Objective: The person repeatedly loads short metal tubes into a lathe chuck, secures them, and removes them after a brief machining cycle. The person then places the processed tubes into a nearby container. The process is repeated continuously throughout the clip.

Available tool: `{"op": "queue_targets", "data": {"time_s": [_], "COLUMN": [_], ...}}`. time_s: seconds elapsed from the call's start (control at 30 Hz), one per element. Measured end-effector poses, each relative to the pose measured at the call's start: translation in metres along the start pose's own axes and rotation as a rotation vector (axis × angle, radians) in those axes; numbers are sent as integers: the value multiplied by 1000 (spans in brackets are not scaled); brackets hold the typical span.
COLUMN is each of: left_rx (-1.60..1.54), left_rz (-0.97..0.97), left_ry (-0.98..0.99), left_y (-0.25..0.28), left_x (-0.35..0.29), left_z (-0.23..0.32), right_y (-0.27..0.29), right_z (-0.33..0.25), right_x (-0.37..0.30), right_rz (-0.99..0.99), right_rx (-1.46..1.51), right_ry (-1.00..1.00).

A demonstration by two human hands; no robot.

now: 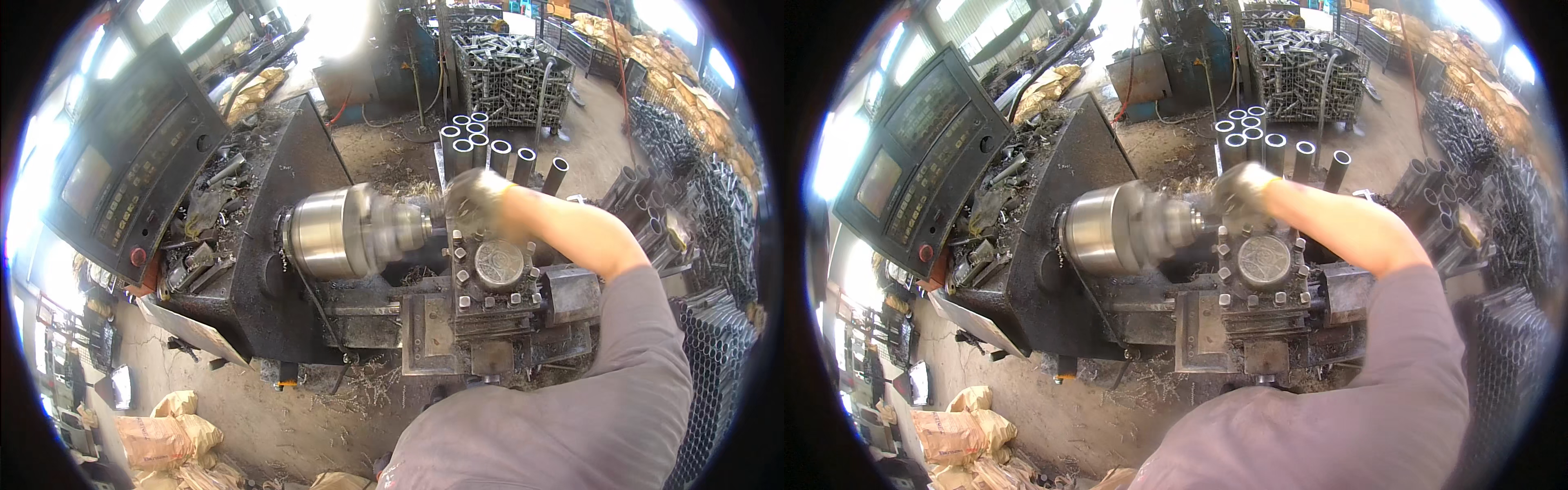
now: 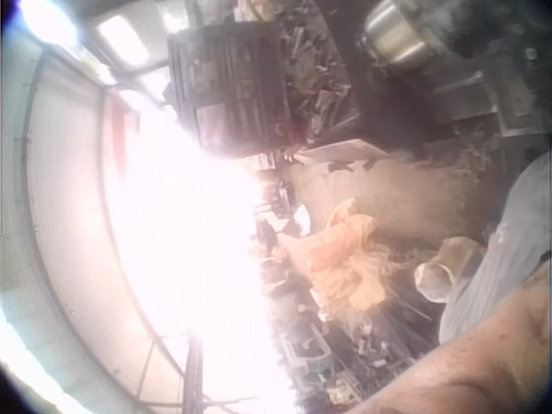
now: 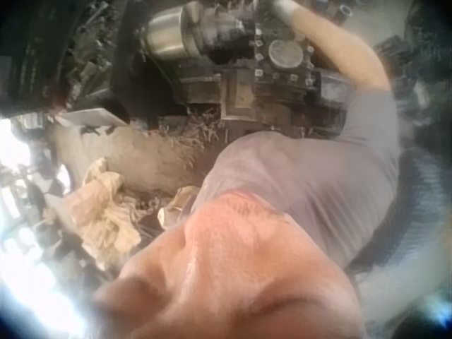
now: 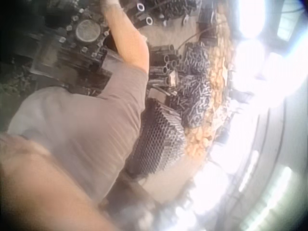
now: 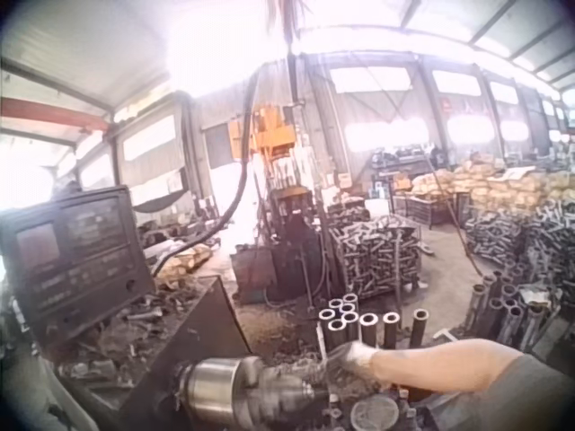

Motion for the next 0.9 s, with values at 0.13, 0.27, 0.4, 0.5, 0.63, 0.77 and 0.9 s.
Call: {"op": "queue_targets", "data": {"time_s": [0.13,0.27,0.4,0.5,0.63,0.77,0.9], "left_rx": [100,2,-1149,-903,-121,-201,21], "left_rz": [71,69,139,161,209,194,155], "left_ry": [-115,-85,279,103,-150,-193,-277], "left_y": [17,61,128,176,200,170,119], "left_x": [23,52,55,28,-6,-3,8], "left_z": [3,10,26,79,125,116,96], "right_y": [103,123,65,3,-86,-101,-114], "right_z": [-18,-147,-129,-74,-25,15,62], "right_x": [-78,-97,31,47,47,63,88], "right_rz": [810,1330,590,219,-516,-468,-814], "right_rx": [758,-352,-786,-724,-665,-610,-385], "right_ry": [309,1044,480,490,425,228,309]}}
Point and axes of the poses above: each hand's wrist, its own x-axis towards the middle knuckle, its own y-axis out of the back of the hand, z = x × y, the point moved 8 cm from there along x, towards the middle knuckle, and after that the axes turned 4 degrees about y, right-handed, at the moved point
